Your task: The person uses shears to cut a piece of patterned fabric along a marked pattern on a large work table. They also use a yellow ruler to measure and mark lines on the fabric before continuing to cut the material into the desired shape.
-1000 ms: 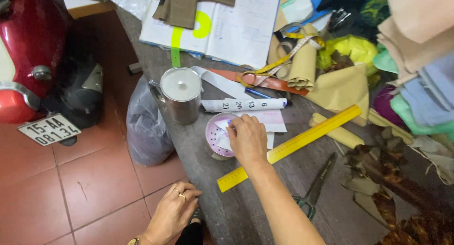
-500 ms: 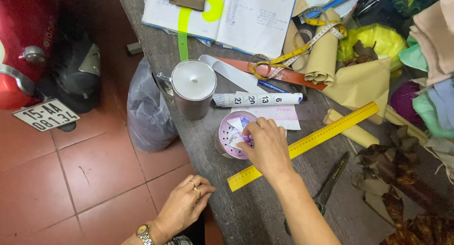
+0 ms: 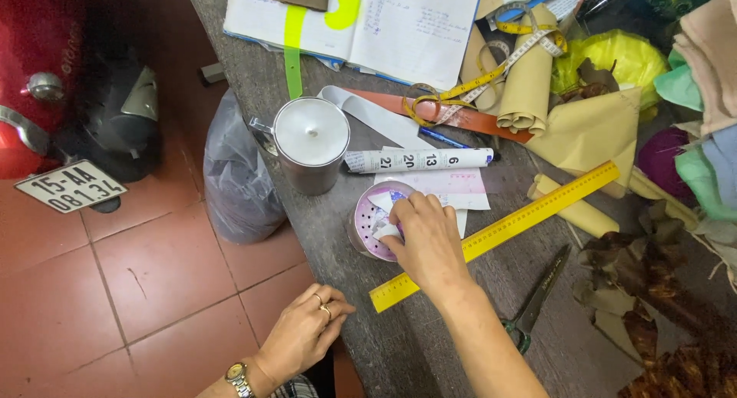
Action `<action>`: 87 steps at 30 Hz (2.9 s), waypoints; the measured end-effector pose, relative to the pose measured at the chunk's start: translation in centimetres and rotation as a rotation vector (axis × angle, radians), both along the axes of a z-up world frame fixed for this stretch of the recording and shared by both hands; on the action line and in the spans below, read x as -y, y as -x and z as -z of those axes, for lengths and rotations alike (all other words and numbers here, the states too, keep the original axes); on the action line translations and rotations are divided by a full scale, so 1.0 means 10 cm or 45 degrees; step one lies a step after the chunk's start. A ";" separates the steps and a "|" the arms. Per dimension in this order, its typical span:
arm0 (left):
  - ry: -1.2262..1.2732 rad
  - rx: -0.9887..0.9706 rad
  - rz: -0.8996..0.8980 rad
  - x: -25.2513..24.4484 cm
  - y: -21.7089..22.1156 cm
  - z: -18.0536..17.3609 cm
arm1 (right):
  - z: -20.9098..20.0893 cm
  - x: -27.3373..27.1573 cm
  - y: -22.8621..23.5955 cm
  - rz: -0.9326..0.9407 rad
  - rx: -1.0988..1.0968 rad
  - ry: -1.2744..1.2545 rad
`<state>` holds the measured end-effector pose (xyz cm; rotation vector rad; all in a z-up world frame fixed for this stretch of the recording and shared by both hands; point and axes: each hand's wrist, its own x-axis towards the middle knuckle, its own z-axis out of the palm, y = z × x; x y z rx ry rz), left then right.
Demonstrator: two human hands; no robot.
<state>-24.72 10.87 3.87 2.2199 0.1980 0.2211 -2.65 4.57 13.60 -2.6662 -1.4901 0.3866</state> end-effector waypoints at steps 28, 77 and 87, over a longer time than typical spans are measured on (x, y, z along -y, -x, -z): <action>-0.163 0.140 0.300 0.69 -1.04 -0.28 | -0.14 1.84 0.08 0.850 -1.063 -1.375; -0.492 -0.173 0.057 3.15 -0.04 0.32 | 0.40 9.08 1.66 2.503 -0.781 -1.215; -0.449 -0.202 0.591 3.38 -0.46 0.04 | 0.27 9.82 -0.42 1.572 -0.020 -1.658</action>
